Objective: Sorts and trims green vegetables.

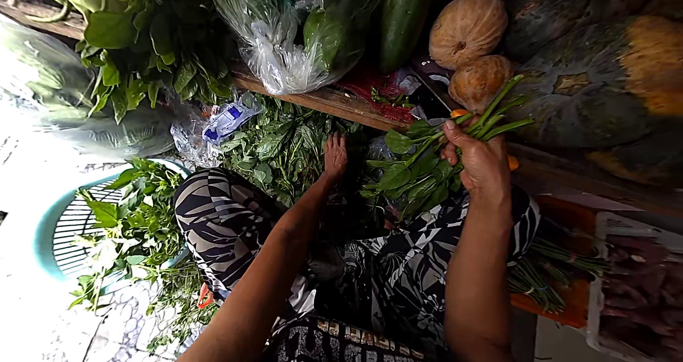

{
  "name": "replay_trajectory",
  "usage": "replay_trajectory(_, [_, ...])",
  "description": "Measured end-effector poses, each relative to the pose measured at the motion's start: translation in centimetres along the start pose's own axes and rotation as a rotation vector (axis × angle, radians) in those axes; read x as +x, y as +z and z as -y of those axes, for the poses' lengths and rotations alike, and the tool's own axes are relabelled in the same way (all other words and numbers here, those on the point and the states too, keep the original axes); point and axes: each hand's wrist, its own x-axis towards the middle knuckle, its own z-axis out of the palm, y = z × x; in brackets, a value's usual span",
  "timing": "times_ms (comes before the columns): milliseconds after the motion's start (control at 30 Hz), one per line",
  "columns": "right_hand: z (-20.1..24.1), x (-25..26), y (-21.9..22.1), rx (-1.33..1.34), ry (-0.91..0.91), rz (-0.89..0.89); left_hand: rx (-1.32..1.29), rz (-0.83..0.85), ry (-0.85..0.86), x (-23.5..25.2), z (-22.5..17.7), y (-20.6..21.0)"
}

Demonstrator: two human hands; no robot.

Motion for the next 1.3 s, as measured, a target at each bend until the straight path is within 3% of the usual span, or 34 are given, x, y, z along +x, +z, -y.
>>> replay_trajectory(133, [-0.1, 0.1, -0.2, -0.014, 0.005, 0.0, 0.135, 0.354, 0.153, 0.4, -1.8, 0.3])
replay_trajectory(233, [0.1, 0.1, -0.1, -0.017, 0.009, -0.004, 0.141, 0.492, 0.356, -3.2, -4.2, 1.7])
replay_trajectory(333, [0.2, -0.1, -0.3, -0.02, 0.008, 0.0, 0.002, 0.666, 0.402, -5.9, -5.6, 2.8])
replay_trajectory(400, [0.2, -0.2, -0.5, -0.021, 0.007, 0.0, -0.084, 0.637, 0.41, -6.6, -6.1, 2.3])
replay_trajectory(500, [0.0, -0.1, -0.9, -0.001, 0.007, -0.005, -0.134, 0.202, 0.262, -6.1, -4.7, 2.4])
replay_trajectory(567, [0.0, -0.1, -0.8, 0.0, 0.014, -0.011, -0.07, 0.042, 0.052, -5.2, -3.7, 2.0])
replay_trajectory(633, [0.1, -0.1, -0.6, 0.001, 0.02, -0.01, 0.038, 0.093, -0.008, -5.0, -2.4, 2.4])
replay_trajectory(767, [0.5, -0.2, -0.2, -0.011, 0.015, 0.002, 0.072, 0.506, 0.18, -7.6, -3.1, 3.9])
replay_trajectory(800, [0.6, -0.3, -0.3, -0.007, 0.016, 0.001, -0.03, 0.516, 0.158, -8.1, -3.3, 4.4])
replay_trajectory(867, [0.5, -0.3, -0.6, 0.007, 0.017, -0.003, -0.343, 0.274, -0.023, -8.7, -3.3, 5.5])
replay_trajectory(933, [0.4, -0.4, -1.0, 0.009, 0.014, -0.007, -0.543, 0.024, -0.365, -7.9, -4.0, 5.3])
replay_trajectory(967, [0.3, -0.3, -1.1, 0.008, 0.014, -0.011, -0.568, -0.016, -0.521, -7.2, -4.3, 4.9])
replay_trajectory(1033, [0.2, -0.2, -1.1, 0.005, 0.013, -0.012, -0.545, 0.047, -0.679, -5.8, -4.4, 4.0])
replay_trajectory(1133, [0.3, -0.2, -0.9, 0.016, 0.013, -0.01, -0.446, 0.285, -0.801, -4.8, -4.4, 3.0])
replay_trajectory(1200, [0.3, -0.2, -0.9, 0.011, 0.014, -0.007, -0.315, 0.397, -0.771, -4.6, -3.7, 3.1])
replay_trajectory(1300, [0.4, -0.3, -0.9, -0.003, 0.017, -0.004, -0.106, 0.423, -0.631, -4.7, -3.5, 2.9])
